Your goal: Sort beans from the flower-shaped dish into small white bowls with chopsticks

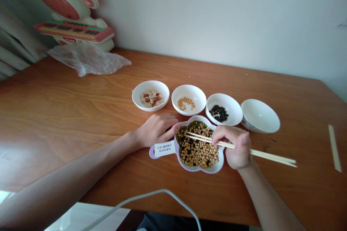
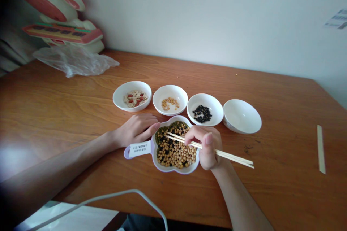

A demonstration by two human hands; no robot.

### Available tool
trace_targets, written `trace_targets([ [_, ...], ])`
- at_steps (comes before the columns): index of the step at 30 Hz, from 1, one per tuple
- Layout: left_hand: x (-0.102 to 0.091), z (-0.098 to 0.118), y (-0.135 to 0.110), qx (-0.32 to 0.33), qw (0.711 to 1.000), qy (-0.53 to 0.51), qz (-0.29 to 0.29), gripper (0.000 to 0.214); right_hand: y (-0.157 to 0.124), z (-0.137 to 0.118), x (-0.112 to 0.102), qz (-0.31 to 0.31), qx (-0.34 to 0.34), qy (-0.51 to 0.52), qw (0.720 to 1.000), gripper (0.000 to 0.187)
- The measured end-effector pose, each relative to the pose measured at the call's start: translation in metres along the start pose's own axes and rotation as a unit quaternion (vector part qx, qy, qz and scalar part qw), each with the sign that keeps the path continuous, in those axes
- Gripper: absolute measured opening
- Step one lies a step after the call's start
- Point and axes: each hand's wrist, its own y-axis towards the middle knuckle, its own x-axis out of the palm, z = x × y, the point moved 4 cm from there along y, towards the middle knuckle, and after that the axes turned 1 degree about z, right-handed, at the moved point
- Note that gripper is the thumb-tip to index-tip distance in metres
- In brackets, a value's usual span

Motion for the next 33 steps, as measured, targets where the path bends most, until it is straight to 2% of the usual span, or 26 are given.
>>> trace_targets([
  [33,-0.0007,0.0013,0.0008,0.008,1.0,0.005,0.005,0.045,0.0024,-0.0062,0.0022,-0.006,-0.033,-0.023,0.999,0.078],
])
